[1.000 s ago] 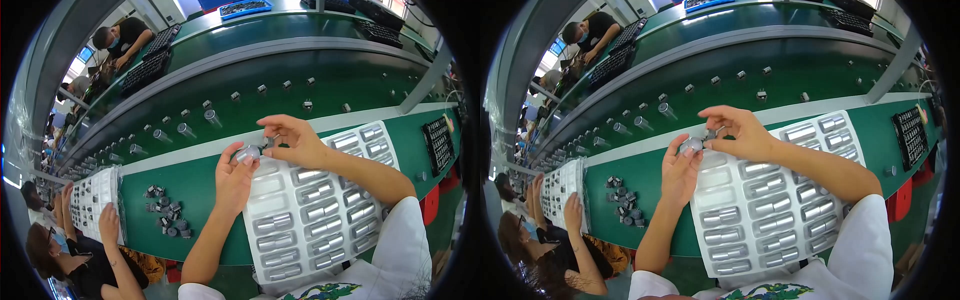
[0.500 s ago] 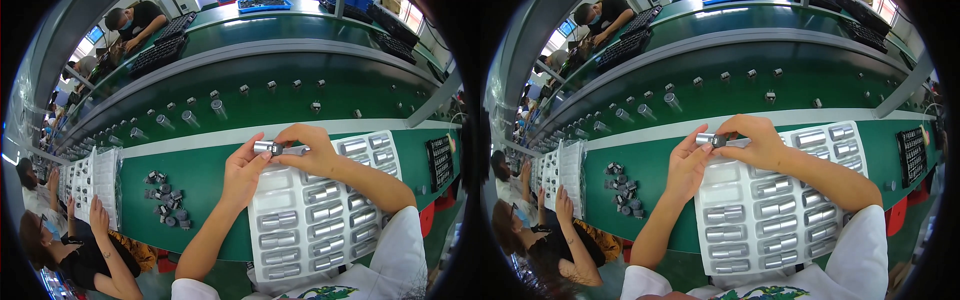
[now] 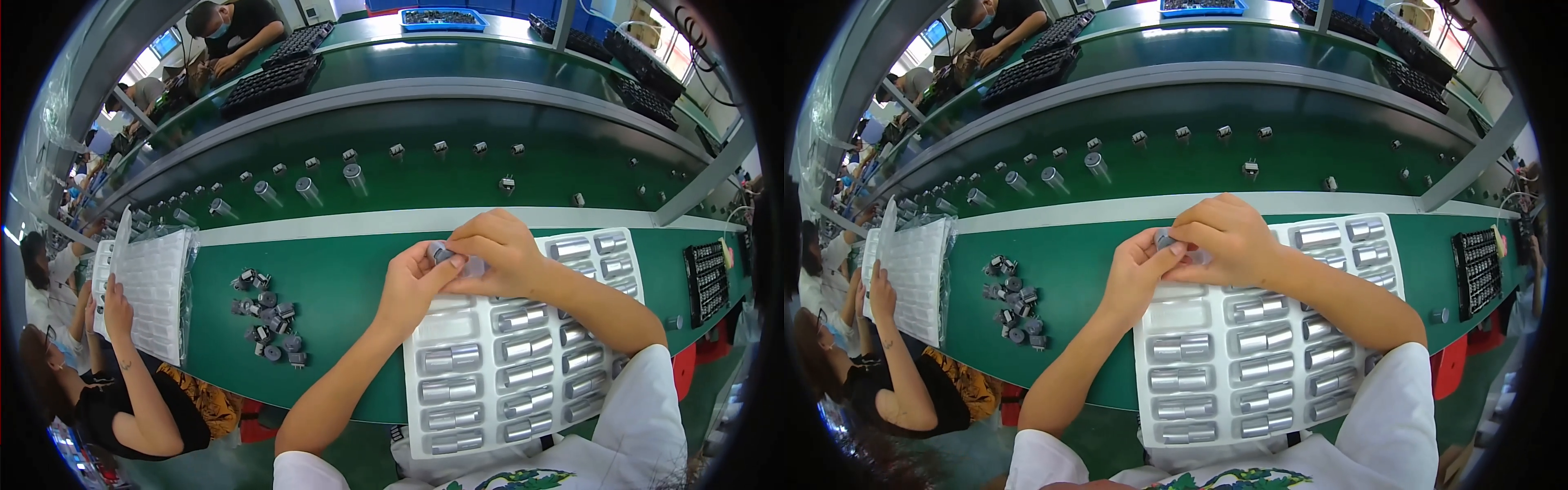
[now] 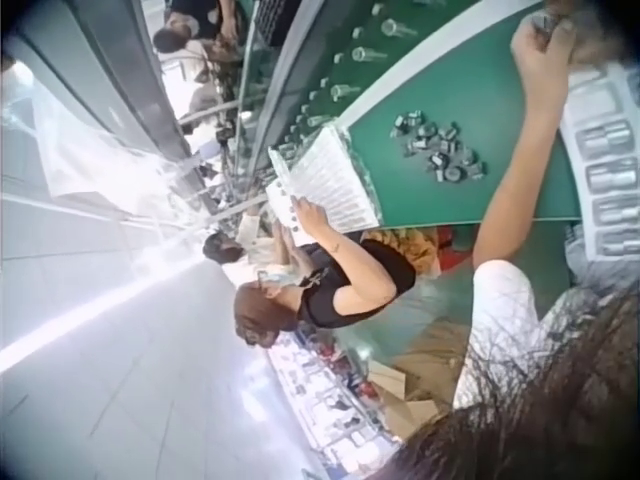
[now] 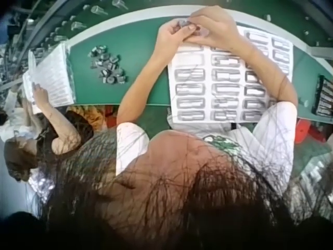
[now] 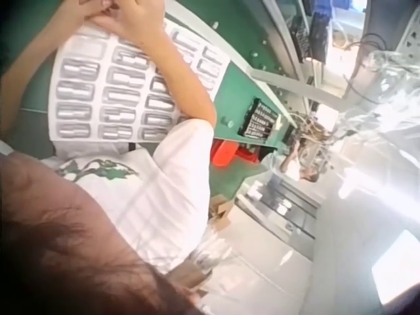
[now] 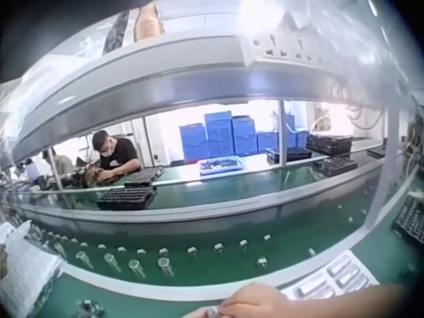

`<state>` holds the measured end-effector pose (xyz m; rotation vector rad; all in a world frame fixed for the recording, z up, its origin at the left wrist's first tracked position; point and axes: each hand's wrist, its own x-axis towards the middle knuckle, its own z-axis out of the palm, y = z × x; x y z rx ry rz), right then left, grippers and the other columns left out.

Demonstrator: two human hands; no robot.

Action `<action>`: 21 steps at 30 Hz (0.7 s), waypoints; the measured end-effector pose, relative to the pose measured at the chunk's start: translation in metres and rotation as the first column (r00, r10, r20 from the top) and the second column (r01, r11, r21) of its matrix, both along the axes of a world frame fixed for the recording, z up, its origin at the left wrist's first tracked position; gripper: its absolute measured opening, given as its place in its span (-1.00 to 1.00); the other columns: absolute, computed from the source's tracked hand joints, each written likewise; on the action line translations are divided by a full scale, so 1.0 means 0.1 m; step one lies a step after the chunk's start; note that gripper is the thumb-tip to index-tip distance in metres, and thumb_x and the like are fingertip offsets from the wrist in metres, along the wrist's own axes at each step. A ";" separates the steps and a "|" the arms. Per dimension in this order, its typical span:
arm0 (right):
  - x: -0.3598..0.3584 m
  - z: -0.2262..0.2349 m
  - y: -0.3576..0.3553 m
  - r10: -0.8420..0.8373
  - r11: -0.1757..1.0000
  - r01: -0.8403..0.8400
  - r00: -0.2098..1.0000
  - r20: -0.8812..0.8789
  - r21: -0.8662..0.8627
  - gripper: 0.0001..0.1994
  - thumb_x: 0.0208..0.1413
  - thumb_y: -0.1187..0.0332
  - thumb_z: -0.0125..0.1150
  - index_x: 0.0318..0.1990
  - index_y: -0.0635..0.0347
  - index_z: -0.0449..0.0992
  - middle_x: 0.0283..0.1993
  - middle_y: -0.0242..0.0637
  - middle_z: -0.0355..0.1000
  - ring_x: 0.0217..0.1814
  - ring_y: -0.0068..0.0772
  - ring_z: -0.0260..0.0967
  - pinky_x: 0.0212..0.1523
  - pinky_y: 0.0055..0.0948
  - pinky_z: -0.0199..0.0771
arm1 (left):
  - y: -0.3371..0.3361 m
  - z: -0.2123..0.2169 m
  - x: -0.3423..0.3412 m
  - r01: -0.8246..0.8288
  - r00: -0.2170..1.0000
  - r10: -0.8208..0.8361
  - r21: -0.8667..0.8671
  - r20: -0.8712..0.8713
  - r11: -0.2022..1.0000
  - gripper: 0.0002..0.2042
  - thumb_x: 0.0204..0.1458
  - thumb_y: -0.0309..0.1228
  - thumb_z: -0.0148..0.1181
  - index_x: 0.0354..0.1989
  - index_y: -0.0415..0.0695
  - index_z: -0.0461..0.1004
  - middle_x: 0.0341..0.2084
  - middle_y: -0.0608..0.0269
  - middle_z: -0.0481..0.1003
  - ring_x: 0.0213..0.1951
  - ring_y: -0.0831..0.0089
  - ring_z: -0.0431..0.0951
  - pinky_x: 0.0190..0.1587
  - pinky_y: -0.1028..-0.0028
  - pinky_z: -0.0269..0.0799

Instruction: The person assembles small metal components by hand, taking them from a conveyor belt and organizing them into a plastic tray.

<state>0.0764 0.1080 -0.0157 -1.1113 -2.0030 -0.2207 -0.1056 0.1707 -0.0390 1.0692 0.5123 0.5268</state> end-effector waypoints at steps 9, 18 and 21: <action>-0.13 0.04 0.22 -0.035 0.994 0.028 0.997 -0.062 -0.109 -0.66 -0.21 0.41 0.47 -0.19 0.16 0.58 -0.18 -0.27 0.53 -0.26 -0.24 0.52 -0.27 -0.39 0.45 | 0.01 -0.08 -0.04 -0.175 0.978 0.179 -0.046 0.108 0.983 -0.49 0.16 -0.43 0.29 0.21 -0.35 0.24 -0.13 0.09 0.53 -0.19 0.49 0.59 -0.16 0.53 0.53; 0.37 -0.04 1.07 -0.334 0.813 0.320 0.941 0.061 -0.486 -0.63 -0.06 0.37 0.42 -0.07 0.29 0.56 -0.11 -0.08 0.53 -0.11 -0.12 0.51 -0.01 -0.30 0.49 | -0.46 0.02 -0.03 0.154 0.988 -0.003 0.985 -0.155 0.083 -0.59 0.15 -0.23 0.20 0.15 -0.09 0.44 0.33 -0.15 0.15 0.19 -0.09 0.27 0.17 0.02 0.26; 0.29 0.04 0.91 -0.338 0.821 0.327 0.939 0.063 -0.468 -0.61 -0.04 0.33 0.40 -0.03 0.26 0.54 -0.06 -0.06 0.49 -0.02 -0.06 0.44 0.04 -0.23 0.43 | -0.44 0.01 -0.01 0.192 0.981 -0.012 0.980 -0.191 0.062 -0.66 0.12 -0.29 0.21 0.04 -0.14 0.49 0.26 -0.08 0.25 0.15 0.02 0.32 0.09 0.10 0.30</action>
